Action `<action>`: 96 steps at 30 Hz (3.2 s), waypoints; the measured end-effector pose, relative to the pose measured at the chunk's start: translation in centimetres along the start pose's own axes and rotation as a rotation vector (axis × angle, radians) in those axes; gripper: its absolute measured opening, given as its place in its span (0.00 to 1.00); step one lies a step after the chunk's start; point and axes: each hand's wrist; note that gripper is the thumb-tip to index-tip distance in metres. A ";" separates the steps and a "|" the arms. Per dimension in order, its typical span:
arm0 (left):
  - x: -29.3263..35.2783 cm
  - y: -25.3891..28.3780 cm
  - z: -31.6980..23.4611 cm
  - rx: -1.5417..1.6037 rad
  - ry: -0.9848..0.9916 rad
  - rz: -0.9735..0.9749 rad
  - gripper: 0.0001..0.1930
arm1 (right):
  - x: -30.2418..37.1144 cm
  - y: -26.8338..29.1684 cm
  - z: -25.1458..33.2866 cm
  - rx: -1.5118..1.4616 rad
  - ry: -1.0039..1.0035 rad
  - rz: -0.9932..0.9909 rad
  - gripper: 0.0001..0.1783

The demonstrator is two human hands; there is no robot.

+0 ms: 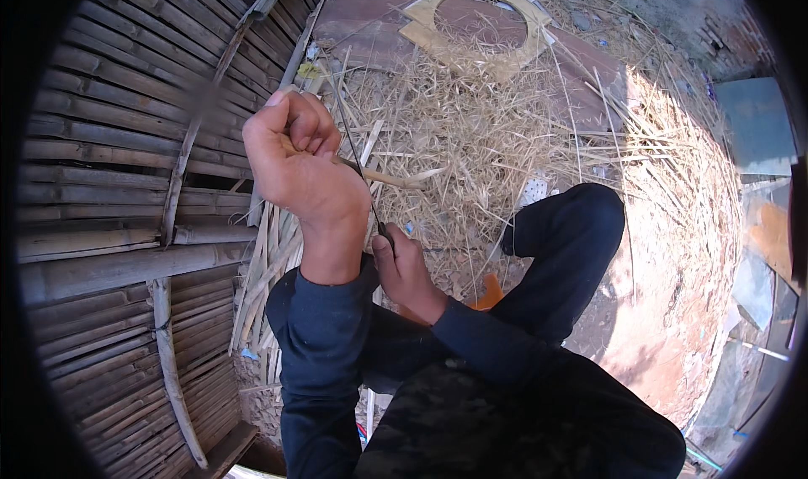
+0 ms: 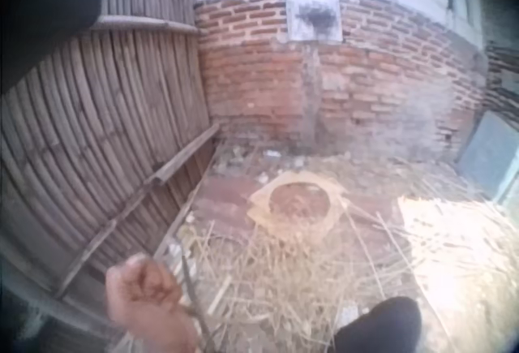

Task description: The person sits on a low stool and uses a knife to shave and smooth a long bamboo stick. They hold the stick with one hand and scrape along its length with the knife in the other, removing thin strips of material.

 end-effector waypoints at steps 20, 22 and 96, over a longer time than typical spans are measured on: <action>-0.1 -0.6 -0.4 -0.022 0.091 -0.130 0.20 | 0.1 2.2 -10.5 0.333 -0.114 0.020 0.23; -1.6 0.5 -0.6 0.003 0.049 -0.146 0.20 | 0.2 2.9 -13.6 0.358 0.040 0.024 0.25; -6.5 -0.2 2.7 0.029 0.057 -0.283 0.16 | -0.4 1.6 -14.2 0.397 -0.151 0.007 0.28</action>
Point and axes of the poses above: each hand's wrist, its own x-axis away from the middle knuckle, its own y-axis out of the back of the hand, z = x × y, and after that the axes turned 1 degree about -x, right-handed
